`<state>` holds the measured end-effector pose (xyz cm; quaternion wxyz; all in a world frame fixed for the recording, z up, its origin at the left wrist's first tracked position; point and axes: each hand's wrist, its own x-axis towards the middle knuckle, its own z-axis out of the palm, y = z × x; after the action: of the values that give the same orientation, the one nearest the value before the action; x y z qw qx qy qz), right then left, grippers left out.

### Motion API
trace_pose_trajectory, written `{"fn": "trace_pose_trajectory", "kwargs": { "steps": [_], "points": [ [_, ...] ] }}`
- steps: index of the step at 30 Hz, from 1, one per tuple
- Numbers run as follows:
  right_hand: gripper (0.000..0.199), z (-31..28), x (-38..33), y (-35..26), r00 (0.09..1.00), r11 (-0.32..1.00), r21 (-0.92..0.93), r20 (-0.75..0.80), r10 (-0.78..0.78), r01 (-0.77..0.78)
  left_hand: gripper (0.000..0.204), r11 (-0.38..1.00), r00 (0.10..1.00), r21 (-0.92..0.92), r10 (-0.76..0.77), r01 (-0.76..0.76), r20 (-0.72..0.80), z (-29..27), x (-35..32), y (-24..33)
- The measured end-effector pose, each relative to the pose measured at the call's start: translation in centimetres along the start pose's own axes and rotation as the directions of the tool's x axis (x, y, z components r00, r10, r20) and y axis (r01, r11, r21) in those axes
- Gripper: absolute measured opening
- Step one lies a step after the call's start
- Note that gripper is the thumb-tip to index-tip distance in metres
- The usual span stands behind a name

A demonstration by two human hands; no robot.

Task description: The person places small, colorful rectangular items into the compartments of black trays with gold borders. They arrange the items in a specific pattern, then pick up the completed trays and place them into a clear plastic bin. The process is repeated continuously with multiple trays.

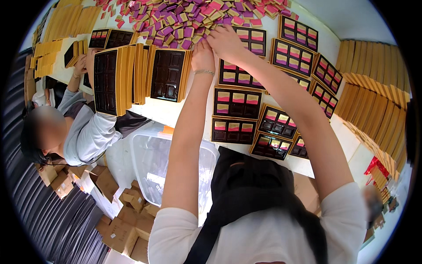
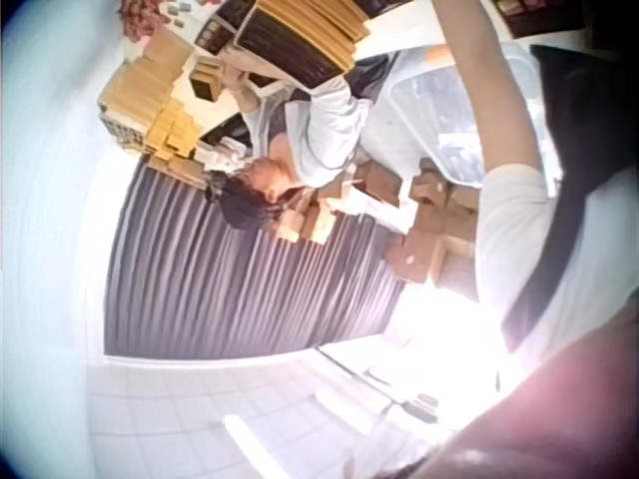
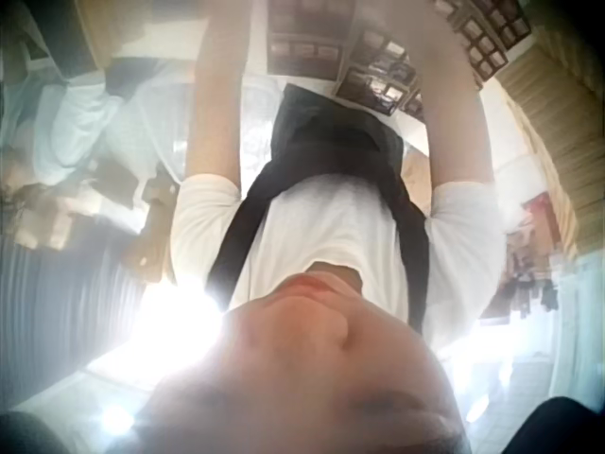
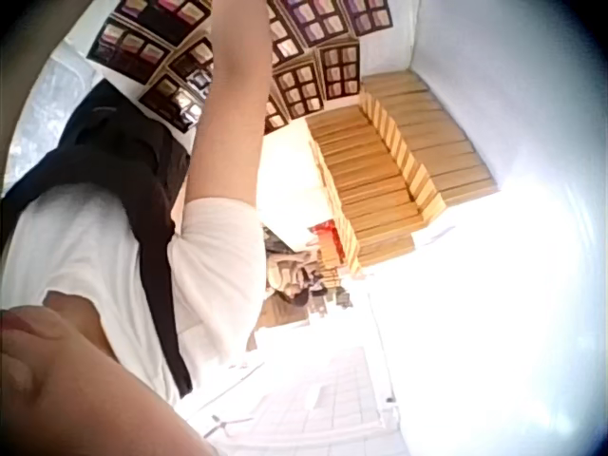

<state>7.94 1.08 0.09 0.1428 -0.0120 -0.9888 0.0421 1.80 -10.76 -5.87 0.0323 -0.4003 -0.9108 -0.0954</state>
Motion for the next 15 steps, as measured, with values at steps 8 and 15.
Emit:
{"fn": "trace_pose_trajectory", "kwargs": {
  "steps": [8, 15],
  "points": [
    [0.027, 3.1, 2.0, -0.6, 0.985, 0.984, -0.178, 0.17, 0.026, 0.004, 0.035, 0.965, 0.954, 0.014, 0.259, -0.26, -0.151, -1.6, -6.9, 0.3],
    [0.019, -2.7, -1.7, -2.2, 0.898, 0.819, 0.368, 0.181, 0.402, -0.441, 0.034, 0.984, 0.986, -0.063, 0.163, -0.164, -0.015, -2.0, -8.3, -1.0]
  ]
}}
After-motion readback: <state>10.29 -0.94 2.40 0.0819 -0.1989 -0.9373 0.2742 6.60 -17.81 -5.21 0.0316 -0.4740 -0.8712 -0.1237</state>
